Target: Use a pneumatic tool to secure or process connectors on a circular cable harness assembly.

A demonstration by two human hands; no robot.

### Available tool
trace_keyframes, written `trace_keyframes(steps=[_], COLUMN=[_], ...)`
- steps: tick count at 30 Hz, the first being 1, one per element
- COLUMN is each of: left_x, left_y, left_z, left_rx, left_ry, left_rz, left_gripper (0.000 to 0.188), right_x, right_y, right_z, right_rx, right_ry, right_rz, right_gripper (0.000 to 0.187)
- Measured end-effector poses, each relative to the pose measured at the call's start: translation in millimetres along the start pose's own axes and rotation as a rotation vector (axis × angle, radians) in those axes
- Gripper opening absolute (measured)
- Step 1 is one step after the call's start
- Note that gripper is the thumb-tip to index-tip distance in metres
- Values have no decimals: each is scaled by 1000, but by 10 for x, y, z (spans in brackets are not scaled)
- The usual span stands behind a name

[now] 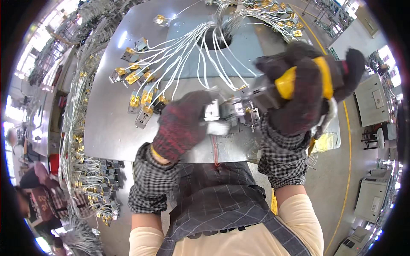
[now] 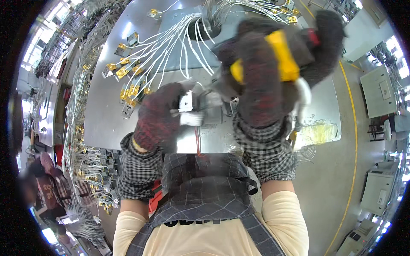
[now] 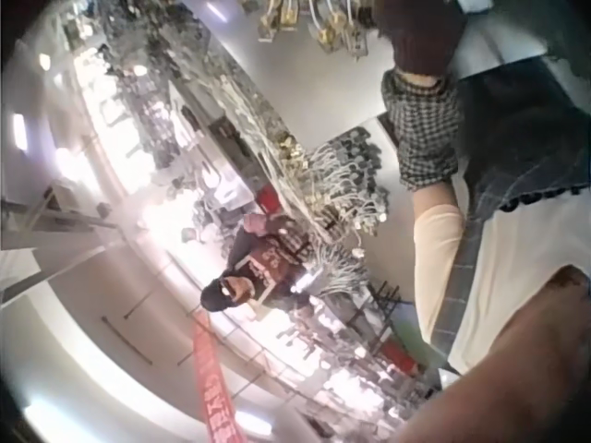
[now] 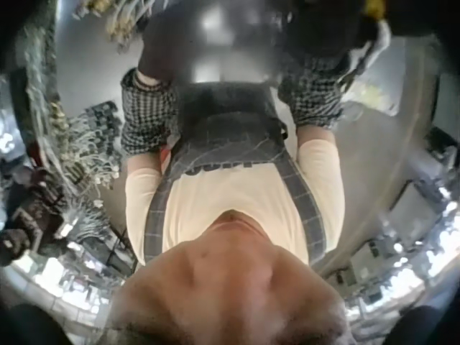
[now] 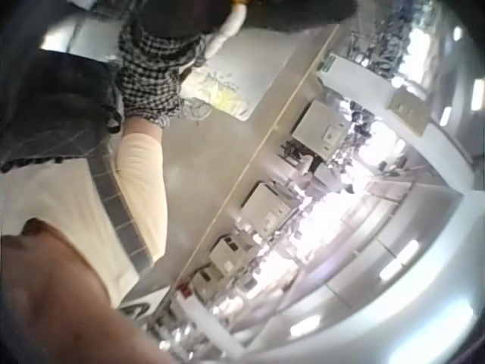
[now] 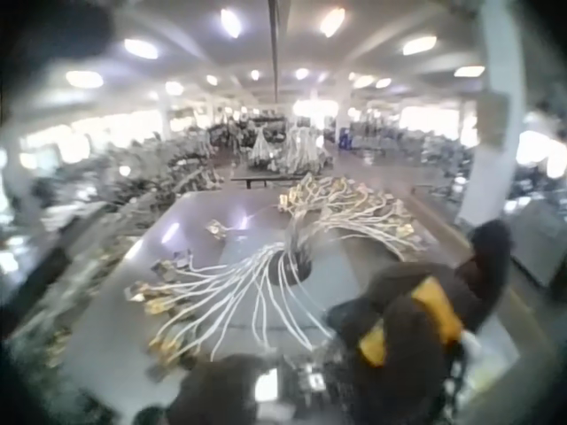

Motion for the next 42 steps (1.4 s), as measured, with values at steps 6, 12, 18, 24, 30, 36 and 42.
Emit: trace_keyframes(steps=[6,12,18,24,30,36,42], left_x=[-94,-127,-70,249,446,530,453], left_y=[175,246,216,-534,-744,-65,1], left_z=[-89,-34,-34,164,-87,91,21], left_rx=[42,-43,5,-727,-629,-313,-146], left_ry=[-155,-151,-125,40,-82,208,178], left_rz=[-168,-215,-193,192,183,-54,-85], left_gripper=[66,70,60,74,55,67,72], right_x=[-78,110,266,230,342,583,-32], right_y=[-60,111,278,270,317,367,188], right_z=[3,144,-80,131,406,641,-18], right_rx=[-188,-173,74,181,-209,-663,-343], right_ry=[-50,210,125,100,351,908,-91], right_rz=[-73,-44,-153,-304,-149,-135,-284], right_gripper=[52,68,77,64,42,46,57])
Point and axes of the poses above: each hand's wrist, its own x-axis away from the middle knuckle, its own y-axis out of the palm, z = x × y, the point moved 10 cm from there along -x, towards the middle knuckle, and after that the axes turned 2 degrees about x, right-handed, at the moved point
